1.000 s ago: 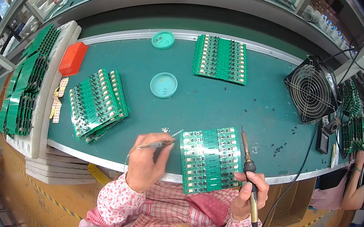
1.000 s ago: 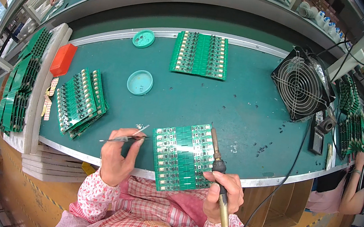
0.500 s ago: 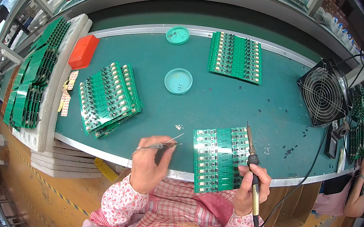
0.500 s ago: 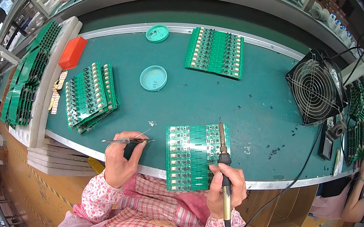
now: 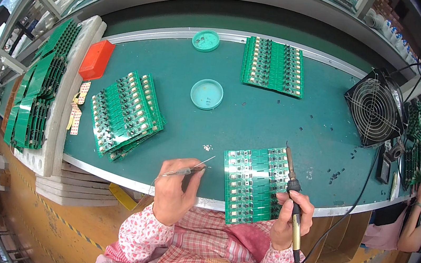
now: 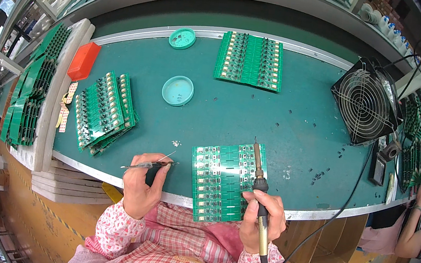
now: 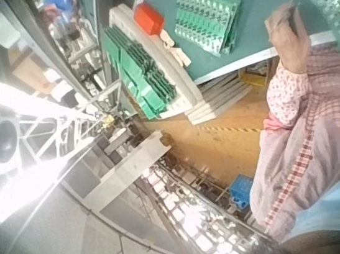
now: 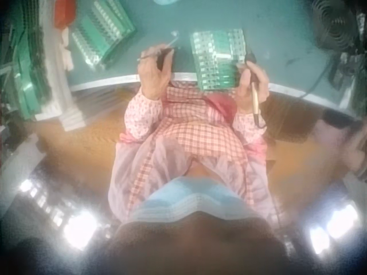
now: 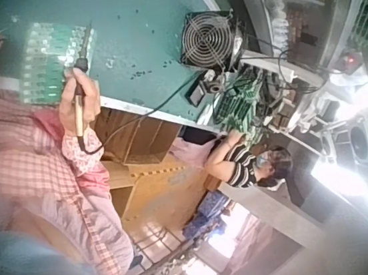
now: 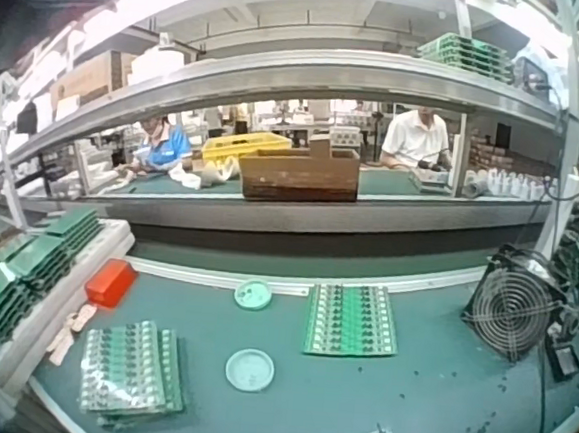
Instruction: The person solders electronic components onto a printed circuit board using a soldering iron and solder wire.
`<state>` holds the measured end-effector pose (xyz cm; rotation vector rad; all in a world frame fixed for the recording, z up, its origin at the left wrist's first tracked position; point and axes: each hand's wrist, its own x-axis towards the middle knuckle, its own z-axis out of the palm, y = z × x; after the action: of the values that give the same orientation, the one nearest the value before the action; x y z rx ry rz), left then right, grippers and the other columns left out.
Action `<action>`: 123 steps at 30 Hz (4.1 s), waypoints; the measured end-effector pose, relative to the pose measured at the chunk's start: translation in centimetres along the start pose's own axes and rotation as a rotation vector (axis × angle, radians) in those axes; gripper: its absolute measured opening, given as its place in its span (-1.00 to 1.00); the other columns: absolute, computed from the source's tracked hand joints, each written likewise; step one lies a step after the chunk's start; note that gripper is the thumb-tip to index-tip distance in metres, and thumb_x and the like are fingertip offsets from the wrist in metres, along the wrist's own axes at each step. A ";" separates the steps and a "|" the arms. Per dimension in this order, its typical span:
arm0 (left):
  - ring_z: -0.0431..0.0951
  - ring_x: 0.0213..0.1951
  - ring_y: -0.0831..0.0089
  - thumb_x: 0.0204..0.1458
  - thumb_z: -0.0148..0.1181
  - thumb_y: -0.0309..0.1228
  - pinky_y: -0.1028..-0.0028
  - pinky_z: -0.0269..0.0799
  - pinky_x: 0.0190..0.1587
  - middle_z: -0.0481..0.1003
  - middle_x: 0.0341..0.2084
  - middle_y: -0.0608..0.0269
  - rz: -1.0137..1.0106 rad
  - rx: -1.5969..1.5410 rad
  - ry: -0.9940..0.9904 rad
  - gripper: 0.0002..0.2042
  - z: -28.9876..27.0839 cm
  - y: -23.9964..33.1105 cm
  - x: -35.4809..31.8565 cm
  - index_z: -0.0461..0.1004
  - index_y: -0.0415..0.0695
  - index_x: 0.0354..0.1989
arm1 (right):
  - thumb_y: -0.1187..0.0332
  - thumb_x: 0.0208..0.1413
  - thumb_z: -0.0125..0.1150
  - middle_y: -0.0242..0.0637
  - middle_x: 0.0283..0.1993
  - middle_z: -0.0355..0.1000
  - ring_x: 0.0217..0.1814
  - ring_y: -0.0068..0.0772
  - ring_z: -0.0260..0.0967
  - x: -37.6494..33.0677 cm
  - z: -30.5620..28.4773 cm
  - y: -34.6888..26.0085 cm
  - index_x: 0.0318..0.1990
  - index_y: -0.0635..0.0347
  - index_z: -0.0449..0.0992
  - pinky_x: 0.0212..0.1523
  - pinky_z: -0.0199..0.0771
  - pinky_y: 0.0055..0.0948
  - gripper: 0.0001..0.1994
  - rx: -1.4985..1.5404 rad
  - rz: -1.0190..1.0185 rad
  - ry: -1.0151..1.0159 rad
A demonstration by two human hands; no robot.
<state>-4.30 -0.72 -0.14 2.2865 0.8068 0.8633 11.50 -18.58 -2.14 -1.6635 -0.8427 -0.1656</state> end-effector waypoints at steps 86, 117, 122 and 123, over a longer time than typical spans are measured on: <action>0.56 -0.26 0.16 -0.03 0.28 -0.65 0.31 0.44 -0.17 0.59 -0.26 0.14 0.118 -0.080 -0.105 -0.80 2.2 1.8 1.1 0.54 -0.21 -0.21 | 0.39 0.23 0.16 -0.21 -0.53 0.56 -0.48 -0.40 0.62 0.8 -0.6 -2.1 -0.24 0.31 0.47 -0.48 0.58 -0.48 -0.86 0.321 0.204 -0.255; 0.57 -0.23 0.17 -0.04 0.30 -0.64 0.30 0.46 -0.13 0.60 -0.27 0.19 0.137 -0.070 -0.090 -0.80 2.4 1.8 1.1 0.56 -0.19 -0.21 | 0.44 0.22 0.20 -0.18 -0.49 0.61 -0.39 -0.36 0.65 1.5 -0.6 -2.5 -0.22 0.30 0.46 -0.45 0.62 -0.51 -0.89 0.276 0.270 -0.414; 0.57 -0.24 0.17 -0.03 0.30 -0.64 0.30 0.45 -0.13 0.60 -0.28 0.20 0.131 -0.067 -0.082 -0.80 2.5 1.8 1.0 0.55 -0.18 -0.21 | 0.42 0.21 0.23 -0.18 -0.48 0.61 -0.40 -0.38 0.65 1.9 -0.3 -4.4 -0.21 0.32 0.47 -0.45 0.62 -0.52 -0.86 0.192 0.307 -0.435; 0.57 -0.24 0.17 -0.04 0.30 -0.64 0.30 0.45 -0.14 0.60 -0.28 0.20 0.135 -0.066 -0.083 -0.80 2.5 1.8 1.0 0.55 -0.18 -0.21 | 0.43 0.19 0.26 -0.18 -0.48 0.62 -0.41 -0.39 0.65 1.9 -0.2 -4.5 -0.21 0.34 0.47 -0.45 0.62 -0.51 -0.85 0.141 0.278 -0.452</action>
<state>-1.29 -1.90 -0.10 2.3225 0.5846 0.8347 10.22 -17.78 2.57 -1.6882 -0.9180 0.4681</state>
